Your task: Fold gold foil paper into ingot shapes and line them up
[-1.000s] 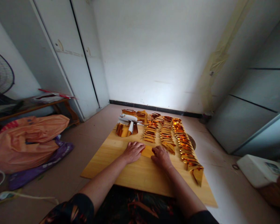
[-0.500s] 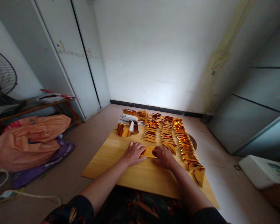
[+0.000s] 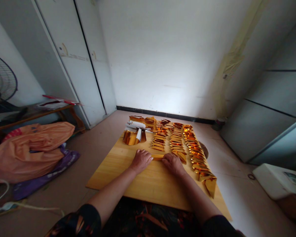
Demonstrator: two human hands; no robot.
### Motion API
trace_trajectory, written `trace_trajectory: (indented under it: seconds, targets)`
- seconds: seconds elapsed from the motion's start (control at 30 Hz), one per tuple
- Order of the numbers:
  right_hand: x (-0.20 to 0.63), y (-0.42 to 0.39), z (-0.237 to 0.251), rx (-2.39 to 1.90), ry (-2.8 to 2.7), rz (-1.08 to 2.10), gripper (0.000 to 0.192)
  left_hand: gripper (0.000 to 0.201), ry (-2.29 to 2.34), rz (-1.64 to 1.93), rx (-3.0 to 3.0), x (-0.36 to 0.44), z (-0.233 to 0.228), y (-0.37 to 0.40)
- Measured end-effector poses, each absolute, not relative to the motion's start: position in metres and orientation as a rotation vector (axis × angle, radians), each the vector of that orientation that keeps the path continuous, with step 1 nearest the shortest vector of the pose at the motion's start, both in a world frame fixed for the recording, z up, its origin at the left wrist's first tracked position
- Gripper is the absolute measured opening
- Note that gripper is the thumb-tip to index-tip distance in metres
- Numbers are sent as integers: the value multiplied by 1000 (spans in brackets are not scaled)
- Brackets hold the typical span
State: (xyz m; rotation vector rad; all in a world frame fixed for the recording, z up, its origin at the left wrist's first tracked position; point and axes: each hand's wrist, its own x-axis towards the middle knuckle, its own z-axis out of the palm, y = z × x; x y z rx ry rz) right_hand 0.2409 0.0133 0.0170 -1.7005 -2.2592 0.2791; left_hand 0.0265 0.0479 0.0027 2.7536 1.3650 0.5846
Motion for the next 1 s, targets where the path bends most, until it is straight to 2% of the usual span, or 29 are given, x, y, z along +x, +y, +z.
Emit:
trace_trajectory:
  seconds: [0.27, 0.6, 0.77, 1.0]
  targets:
    - [215, 22, 11, -2077, -1911, 104, 28, 24, 1529, 688, 2588, 38, -5, 63]
    - [204, 28, -3, -2119, -1926, -153, 24, 24, 1624, 614, 2493, 46, -6, 73]
    - [206, 33, -1, -2122, -1974, -120, 25, 21, 1632, 548, 2530, 46, -4, 74]
    - [221, 23, 10, -1985, -2070, 93, 27, 12, 1551, 494, 2641, 43, 0, 68]
